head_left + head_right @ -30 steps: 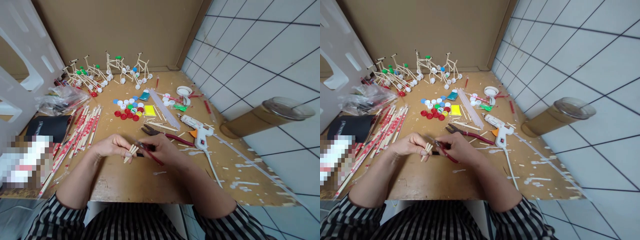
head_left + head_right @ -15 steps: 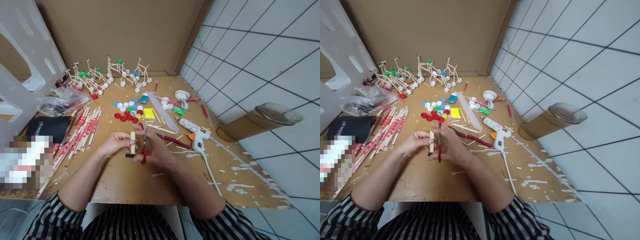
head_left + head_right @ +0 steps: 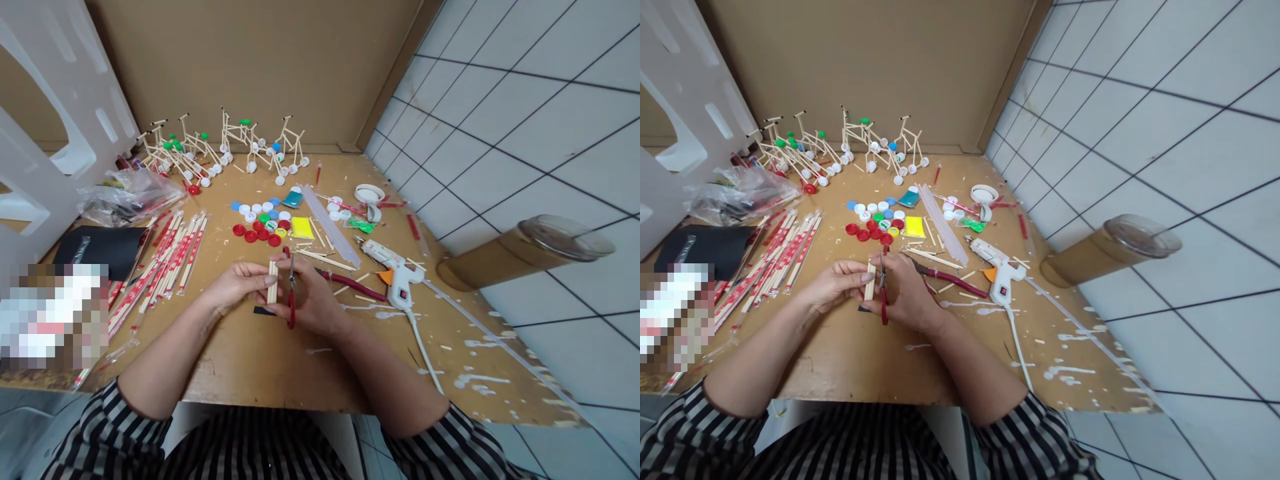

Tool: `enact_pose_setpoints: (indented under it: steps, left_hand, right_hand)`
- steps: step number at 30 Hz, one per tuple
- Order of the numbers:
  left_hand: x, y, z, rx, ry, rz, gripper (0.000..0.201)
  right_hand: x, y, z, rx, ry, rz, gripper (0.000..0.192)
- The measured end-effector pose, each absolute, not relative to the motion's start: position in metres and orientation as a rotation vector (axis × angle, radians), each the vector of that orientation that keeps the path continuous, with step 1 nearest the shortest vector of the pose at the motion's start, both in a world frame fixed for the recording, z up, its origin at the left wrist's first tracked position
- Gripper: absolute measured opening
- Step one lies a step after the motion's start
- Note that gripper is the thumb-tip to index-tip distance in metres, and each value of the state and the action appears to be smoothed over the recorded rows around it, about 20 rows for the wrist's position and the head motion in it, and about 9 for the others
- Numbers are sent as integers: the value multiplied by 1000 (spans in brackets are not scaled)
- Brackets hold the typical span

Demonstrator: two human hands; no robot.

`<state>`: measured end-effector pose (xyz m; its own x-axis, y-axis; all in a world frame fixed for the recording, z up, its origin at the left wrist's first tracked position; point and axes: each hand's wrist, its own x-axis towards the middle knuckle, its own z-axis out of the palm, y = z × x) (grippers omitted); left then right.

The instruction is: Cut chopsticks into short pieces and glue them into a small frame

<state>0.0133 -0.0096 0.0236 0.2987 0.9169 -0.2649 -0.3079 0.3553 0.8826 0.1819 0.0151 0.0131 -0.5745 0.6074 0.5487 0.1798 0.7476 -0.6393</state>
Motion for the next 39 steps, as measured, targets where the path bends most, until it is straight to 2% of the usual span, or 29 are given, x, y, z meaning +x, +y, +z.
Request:
enact_pose_setpoints:
  steps: [11,16,19,30,39]
  left_hand:
    - [18,-9,26,760,1023,1006,37]
    - [15,-8,29,760,1050,1052,34]
    - [15,-8,30,761,1072,1067,33]
    - [19,-10,29,798,1070,1011,34]
    - [15,-9,23,653,891,1011,32]
  right_hand:
    - [180,20,10,-560,-2191,562,59]
    - [179,21,8,-538,-2214,606,71]
    - [180,21,8,-558,-2178,609,71]
    - [175,17,11,-565,-2169,612,54]
    - [177,15,14,-601,-2117,686,53]
